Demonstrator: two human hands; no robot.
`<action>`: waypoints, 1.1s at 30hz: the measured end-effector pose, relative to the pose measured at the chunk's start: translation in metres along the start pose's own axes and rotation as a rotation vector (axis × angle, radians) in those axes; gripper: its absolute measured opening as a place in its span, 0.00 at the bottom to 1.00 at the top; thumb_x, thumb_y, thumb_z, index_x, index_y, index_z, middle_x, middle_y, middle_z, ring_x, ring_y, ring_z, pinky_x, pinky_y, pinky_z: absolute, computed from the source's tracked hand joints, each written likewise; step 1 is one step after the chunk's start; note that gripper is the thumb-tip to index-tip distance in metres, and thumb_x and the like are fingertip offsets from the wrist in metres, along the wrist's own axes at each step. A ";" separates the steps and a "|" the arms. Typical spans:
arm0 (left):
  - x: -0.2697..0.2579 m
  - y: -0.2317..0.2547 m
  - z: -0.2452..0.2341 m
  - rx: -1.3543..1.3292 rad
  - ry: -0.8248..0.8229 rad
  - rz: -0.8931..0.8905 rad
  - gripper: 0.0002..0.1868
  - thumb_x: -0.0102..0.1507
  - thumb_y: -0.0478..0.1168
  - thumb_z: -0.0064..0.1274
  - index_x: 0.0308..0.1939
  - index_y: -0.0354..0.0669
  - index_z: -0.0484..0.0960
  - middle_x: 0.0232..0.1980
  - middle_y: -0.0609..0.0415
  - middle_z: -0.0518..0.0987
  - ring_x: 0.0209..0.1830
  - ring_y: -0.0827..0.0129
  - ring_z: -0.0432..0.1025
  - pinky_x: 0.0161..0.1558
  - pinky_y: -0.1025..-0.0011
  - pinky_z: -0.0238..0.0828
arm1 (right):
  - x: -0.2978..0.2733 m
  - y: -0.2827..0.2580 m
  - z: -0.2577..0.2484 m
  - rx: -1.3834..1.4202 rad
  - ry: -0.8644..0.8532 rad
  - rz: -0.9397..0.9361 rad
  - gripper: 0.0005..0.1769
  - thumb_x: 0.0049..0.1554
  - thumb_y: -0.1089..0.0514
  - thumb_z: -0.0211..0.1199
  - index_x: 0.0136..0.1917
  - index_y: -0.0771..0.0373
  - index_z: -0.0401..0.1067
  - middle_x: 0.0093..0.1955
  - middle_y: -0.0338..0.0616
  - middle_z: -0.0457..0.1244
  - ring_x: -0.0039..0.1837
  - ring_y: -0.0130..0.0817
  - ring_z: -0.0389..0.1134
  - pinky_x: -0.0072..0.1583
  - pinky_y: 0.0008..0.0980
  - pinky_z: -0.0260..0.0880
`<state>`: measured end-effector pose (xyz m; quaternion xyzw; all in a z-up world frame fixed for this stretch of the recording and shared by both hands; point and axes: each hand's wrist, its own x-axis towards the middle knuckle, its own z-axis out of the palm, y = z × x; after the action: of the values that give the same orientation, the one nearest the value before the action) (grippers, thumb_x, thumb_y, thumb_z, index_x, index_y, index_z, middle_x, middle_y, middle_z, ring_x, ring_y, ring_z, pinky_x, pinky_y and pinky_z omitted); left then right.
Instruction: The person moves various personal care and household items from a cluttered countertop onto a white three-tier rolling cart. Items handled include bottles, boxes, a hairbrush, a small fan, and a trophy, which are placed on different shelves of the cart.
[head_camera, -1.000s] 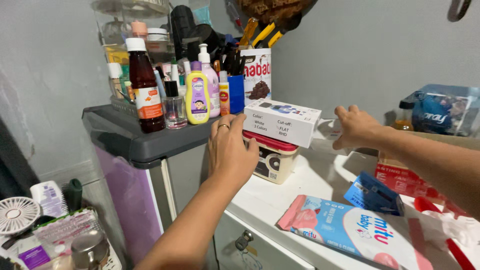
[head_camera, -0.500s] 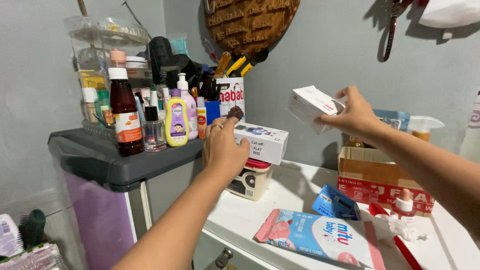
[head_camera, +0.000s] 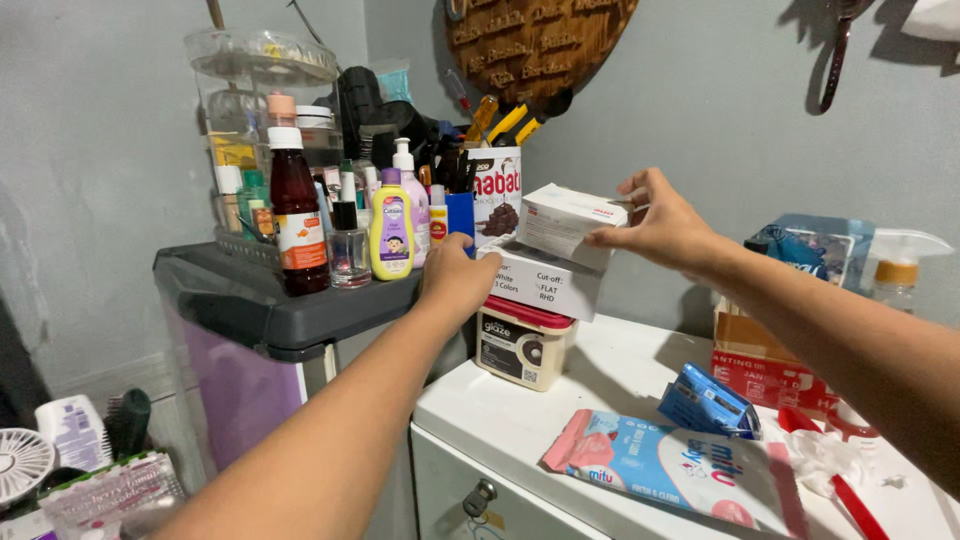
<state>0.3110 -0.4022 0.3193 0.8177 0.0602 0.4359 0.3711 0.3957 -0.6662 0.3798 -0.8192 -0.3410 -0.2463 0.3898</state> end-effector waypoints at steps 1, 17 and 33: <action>0.002 -0.002 0.002 -0.010 0.005 0.018 0.33 0.54 0.50 0.60 0.57 0.29 0.78 0.59 0.37 0.79 0.61 0.50 0.73 0.62 0.60 0.68 | 0.004 0.003 0.005 0.014 0.003 0.015 0.50 0.43 0.47 0.79 0.68 0.68 0.56 0.60 0.60 0.63 0.62 0.46 0.68 0.61 0.41 0.73; 0.016 0.016 0.002 0.004 -0.194 -0.263 0.44 0.58 0.64 0.55 0.64 0.30 0.70 0.64 0.35 0.74 0.63 0.50 0.72 0.62 0.57 0.70 | -0.036 -0.010 0.007 0.662 -0.266 0.986 0.68 0.51 0.20 0.53 0.84 0.59 0.24 0.79 0.81 0.42 0.71 0.72 0.62 0.63 0.76 0.63; 0.011 0.012 0.016 -0.524 -0.323 -0.385 0.38 0.60 0.62 0.54 0.52 0.24 0.81 0.51 0.39 0.84 0.49 0.59 0.81 0.49 0.64 0.77 | -0.024 -0.035 0.019 0.960 -0.187 1.068 0.63 0.40 0.35 0.68 0.80 0.56 0.44 0.69 0.73 0.53 0.69 0.70 0.59 0.58 0.73 0.66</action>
<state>0.3270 -0.4148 0.3294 0.7268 0.0398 0.2239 0.6481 0.3568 -0.6434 0.3689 -0.6301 0.0035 0.2256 0.7430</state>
